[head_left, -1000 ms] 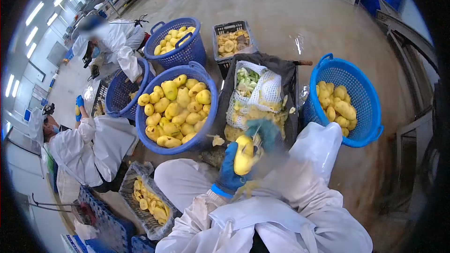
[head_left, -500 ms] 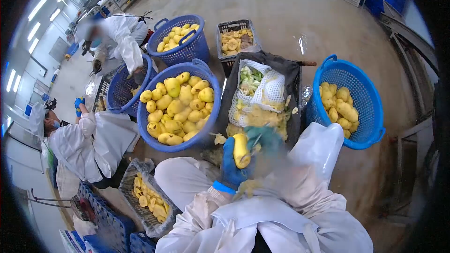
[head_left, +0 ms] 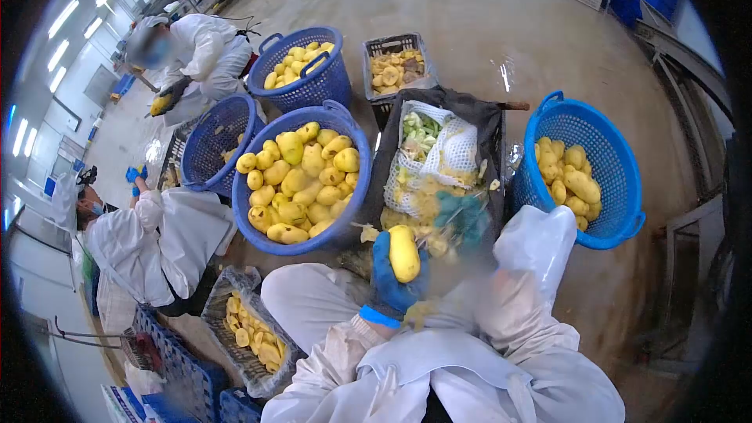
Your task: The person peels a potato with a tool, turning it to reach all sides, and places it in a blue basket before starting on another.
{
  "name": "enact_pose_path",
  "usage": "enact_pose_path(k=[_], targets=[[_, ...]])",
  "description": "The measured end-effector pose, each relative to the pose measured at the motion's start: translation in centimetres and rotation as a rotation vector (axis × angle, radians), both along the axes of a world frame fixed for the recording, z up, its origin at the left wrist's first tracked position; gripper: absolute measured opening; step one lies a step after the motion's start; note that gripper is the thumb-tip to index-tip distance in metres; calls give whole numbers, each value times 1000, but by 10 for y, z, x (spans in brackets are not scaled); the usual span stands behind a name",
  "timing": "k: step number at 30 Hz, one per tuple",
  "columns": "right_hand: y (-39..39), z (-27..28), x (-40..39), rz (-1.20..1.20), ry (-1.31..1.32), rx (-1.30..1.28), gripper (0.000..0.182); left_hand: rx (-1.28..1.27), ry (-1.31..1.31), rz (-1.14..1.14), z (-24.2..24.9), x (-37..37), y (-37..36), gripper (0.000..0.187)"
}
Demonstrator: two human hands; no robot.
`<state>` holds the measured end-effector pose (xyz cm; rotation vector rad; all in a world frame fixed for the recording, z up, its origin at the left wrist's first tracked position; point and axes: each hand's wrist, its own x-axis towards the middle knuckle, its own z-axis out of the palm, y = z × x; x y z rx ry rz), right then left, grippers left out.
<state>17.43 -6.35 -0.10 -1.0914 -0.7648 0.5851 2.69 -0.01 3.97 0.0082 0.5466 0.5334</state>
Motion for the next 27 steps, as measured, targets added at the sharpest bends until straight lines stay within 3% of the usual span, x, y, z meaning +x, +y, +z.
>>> enact_pose_path(k=[3, 4, 7, 8, 11, 12, 14, 16, 18, 19, 20, 21, 23, 24, 26, 27], targets=[[1, 21, -28, 254, 342, -39, 35, 209, 39, 38, 6, 11, -13, 40], [9, 5, -13, 109, 108, -28, 38, 186, 49, 42, 2, 9, -12, 40], [7, -22, 23, -37, 425, 153, 41, -66, 57, 23, -33, -1, 3, 43], [9, -22, 11, 10, 546, 168, 42, -10, 17, -20, -38, -3, 4, 44], [7, 16, -31, 138, 322, -57, 40, -48, -36, -49, 2, 16, -4, 39], [10, 8, -21, 117, 333, -60, 38, 90, -164, -157, -28, 4, 3, 38], [15, -16, 10, -34, 285, 29, 38, 703, 394, 42, -118, -2, 2, 37], [19, -25, 15, -123, 311, 177, 36, 518, 181, -4, -77, -4, 1, 35], [13, -5, -10, 61, 312, 55, 36, 399, 4, -90, -48, -4, 2, 36], [9, 5, -17, 153, 312, -5, 35, 590, 57, -115, -44, -3, 0, 37], [8, 11, -12, 13, -95, -121, 40, 777, 119, -127, -41, -2, -1, 38], [9, 7, -3, 6, 77, -99, 42, 1170, 331, -101, -39, -1, -6, 41], [14, -12, 23, -2, 418, -43, 46, 1162, 349, -94, -31, -4, -7, 46], [18, -16, 28, 42, 450, 35, 46, 759, 150, -117, -23, -6, -4, 49], [8, -6, 3, 178, 389, 30, 44, 555, 22, -139, -22, -8, -6, 52], [5, 10, -10, 245, 351, 30, 43, 770, 80, -138, -27, -7, -7, 53]])
